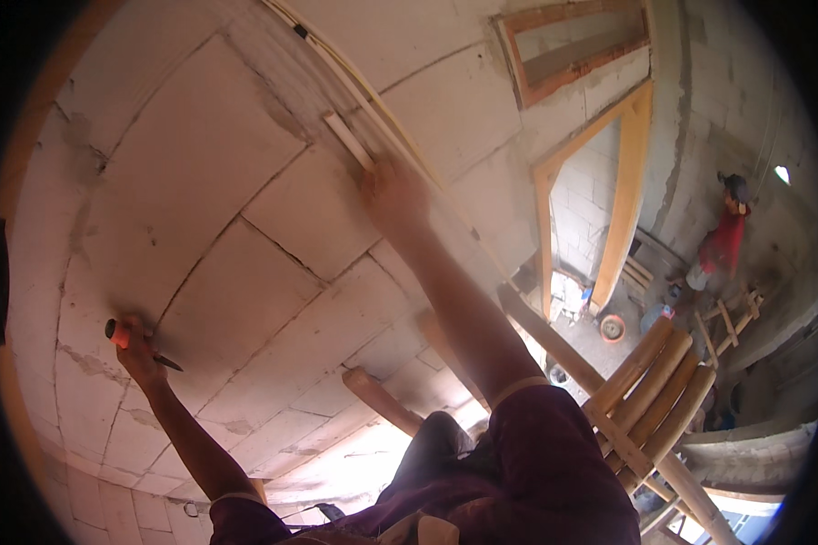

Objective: The person is installing electrical conduit on a wall. They use a hammer to drive nails into the wall to secure the conduit in place.

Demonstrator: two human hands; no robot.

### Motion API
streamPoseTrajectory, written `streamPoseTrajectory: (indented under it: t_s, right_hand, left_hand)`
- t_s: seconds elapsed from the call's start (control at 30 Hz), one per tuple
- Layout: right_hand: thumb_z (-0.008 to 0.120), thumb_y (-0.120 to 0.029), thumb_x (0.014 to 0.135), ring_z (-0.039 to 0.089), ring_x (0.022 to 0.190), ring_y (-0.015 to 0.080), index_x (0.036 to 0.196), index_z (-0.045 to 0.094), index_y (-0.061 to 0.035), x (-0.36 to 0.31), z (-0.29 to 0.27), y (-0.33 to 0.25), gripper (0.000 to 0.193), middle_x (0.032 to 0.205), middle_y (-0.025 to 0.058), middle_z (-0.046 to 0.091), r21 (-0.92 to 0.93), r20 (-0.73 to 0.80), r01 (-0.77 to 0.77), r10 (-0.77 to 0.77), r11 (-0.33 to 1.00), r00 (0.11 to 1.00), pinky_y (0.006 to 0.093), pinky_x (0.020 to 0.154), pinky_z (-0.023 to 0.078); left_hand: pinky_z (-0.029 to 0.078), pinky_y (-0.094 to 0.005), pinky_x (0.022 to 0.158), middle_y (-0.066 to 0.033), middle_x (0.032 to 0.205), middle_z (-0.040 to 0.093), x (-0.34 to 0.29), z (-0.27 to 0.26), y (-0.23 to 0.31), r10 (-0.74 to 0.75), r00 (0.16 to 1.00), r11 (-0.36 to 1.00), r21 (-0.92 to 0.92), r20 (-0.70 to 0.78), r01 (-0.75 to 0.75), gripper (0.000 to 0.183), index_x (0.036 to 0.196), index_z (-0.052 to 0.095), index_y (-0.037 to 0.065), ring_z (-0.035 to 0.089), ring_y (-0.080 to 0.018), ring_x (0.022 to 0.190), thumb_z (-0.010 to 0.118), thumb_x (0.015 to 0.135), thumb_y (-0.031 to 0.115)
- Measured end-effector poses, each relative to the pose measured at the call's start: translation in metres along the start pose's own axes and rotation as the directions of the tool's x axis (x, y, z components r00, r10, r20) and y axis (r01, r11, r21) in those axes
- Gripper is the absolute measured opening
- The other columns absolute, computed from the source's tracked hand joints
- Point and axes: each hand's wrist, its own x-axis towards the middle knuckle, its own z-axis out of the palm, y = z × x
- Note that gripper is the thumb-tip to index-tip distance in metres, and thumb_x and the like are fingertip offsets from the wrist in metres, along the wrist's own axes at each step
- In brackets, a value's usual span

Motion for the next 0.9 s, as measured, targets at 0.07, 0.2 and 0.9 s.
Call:
streamPoseTrajectory:
  t_s: [0.07,0.2,0.9]
  right_hand:
    - [0.054,-0.026,0.091,0.061,0.076,0.0345,0.086,0.061,-0.0052,0.011,-0.002,-0.005,0.022,0.09,0.0152,0.061,-0.003,0.02,0.009,-0.009,1.0,1.0,0.0463,0.068,0.049]
    - [0.054,-0.023,0.091,0.06,0.08,0.0314,0.083,0.061,-0.0053,0.032,-0.007,-0.026,0.021,0.089,0.013,0.061,0.022,-0.014,0.028,-0.028,0.999,1.0,0.0444,0.065,0.049]
    - [0.05,-0.019,0.092,0.064,0.082,0.027,0.089,0.063,-0.0069,0.122,-0.024,-0.08,0.017,0.083,0.0106,0.064,-0.186,-0.042,0.334,-0.348,0.924,0.937,0.0393,0.069,0.054]
  left_hand:
    - [0.028,-0.0205,0.037,0.0003,0.065,0.052,0.0,0.006,0.002,-0.015,1.0,1.0,-0.003,-0.025,0.015,0.012,0.086,0.058,0.011,0.04,-0.0052,0.043,0.068,0.088,0.018]
    - [0.028,-0.0202,0.037,0.0,0.064,0.053,-0.004,0.007,0.008,-0.051,0.998,0.999,0.006,-0.023,0.051,0.011,0.085,0.059,0.011,0.04,-0.0051,0.043,0.068,0.087,0.017]
    - [0.029,-0.019,0.038,0.0009,0.063,0.053,-0.002,0.019,0.003,-0.096,0.995,0.995,0.003,0.006,0.096,0.011,0.093,0.061,0.01,0.041,-0.0046,0.044,0.067,0.087,0.017]
